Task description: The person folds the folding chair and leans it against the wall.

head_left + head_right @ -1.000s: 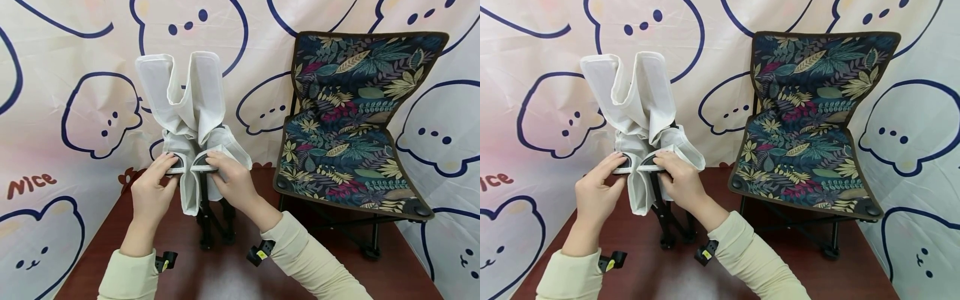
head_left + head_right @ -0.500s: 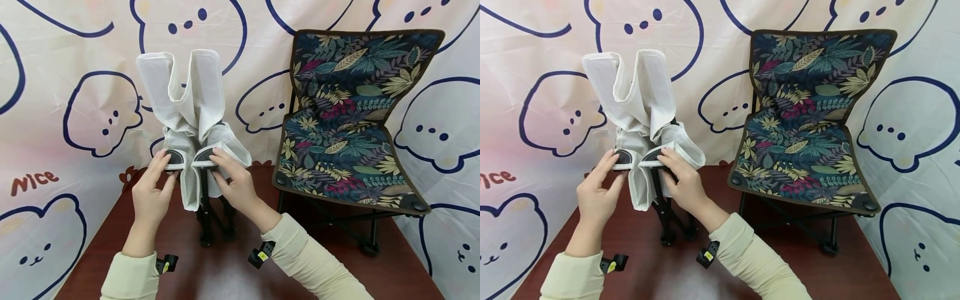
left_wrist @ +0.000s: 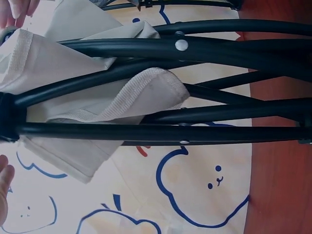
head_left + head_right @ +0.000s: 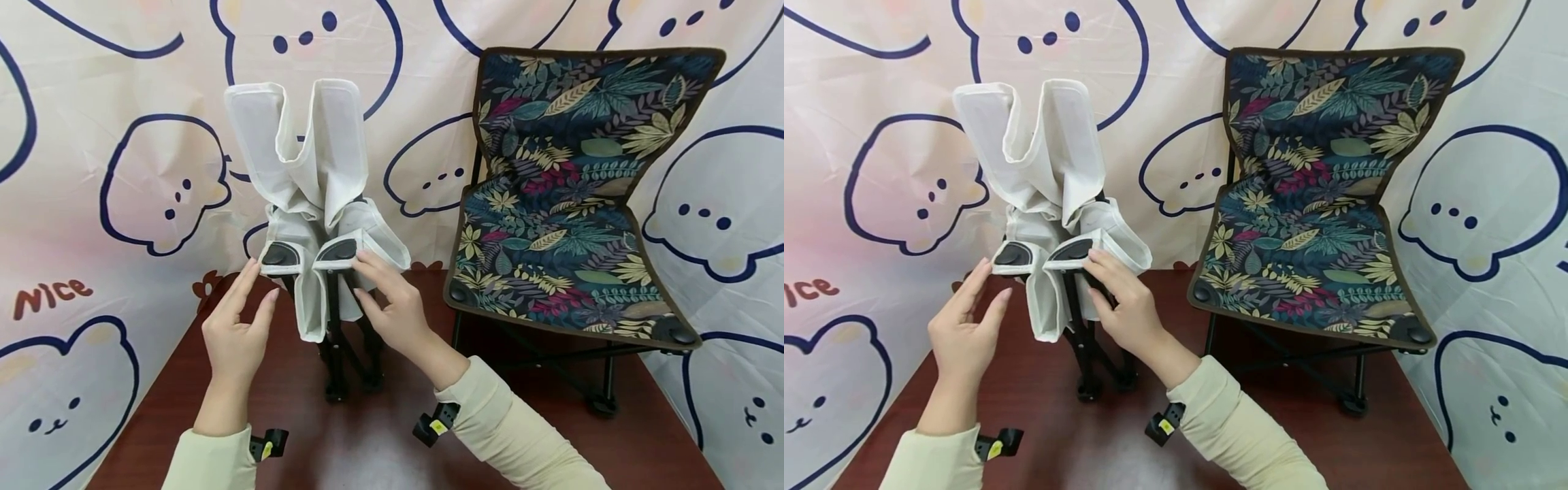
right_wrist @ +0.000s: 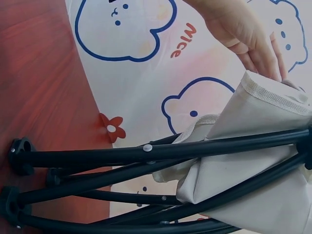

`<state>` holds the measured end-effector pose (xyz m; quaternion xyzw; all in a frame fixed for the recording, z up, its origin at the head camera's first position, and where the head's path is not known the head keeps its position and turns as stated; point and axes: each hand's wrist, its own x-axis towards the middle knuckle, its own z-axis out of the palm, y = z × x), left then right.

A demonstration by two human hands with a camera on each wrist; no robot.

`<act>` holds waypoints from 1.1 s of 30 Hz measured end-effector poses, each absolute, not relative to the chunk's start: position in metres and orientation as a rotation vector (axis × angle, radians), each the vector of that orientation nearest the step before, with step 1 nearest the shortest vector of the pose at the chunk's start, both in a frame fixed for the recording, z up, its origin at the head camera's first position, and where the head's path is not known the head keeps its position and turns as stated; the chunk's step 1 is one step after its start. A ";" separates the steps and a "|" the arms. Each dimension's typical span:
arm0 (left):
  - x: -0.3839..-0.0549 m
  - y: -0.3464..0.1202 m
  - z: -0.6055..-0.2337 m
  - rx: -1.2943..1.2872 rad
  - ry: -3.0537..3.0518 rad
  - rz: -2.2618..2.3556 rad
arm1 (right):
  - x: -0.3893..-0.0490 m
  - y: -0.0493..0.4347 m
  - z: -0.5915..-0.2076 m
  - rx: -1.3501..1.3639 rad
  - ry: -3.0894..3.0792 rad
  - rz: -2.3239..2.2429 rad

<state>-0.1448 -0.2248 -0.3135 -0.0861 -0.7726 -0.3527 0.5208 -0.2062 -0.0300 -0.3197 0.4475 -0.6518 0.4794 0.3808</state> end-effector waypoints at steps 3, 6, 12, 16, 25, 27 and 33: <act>-0.143 -0.226 -0.318 -0.173 -1.860 -0.844 | -0.205 -0.026 -0.323 1.130 -1.662 1.237; -0.139 -0.229 -0.323 -0.139 -1.888 -0.844 | -0.204 -0.023 -0.327 1.106 -1.670 1.239; -0.136 -0.234 -0.335 -0.107 -1.960 -0.858 | -0.203 -0.019 -0.337 1.087 -1.703 1.267; -0.136 -0.235 -0.344 -0.086 -1.974 -0.869 | -0.202 -0.017 -0.344 1.068 -1.749 1.291; -0.134 -0.233 -0.366 -0.048 -2.019 -0.893 | -0.203 -0.014 -0.366 1.020 -1.821 1.332; -0.134 -0.232 -0.371 -0.042 -2.023 -0.891 | -0.203 -0.013 -0.370 1.004 -1.844 1.338; -0.135 -0.229 -0.382 -0.001 -2.071 -0.905 | -0.203 -0.010 -0.385 0.954 -1.902 1.401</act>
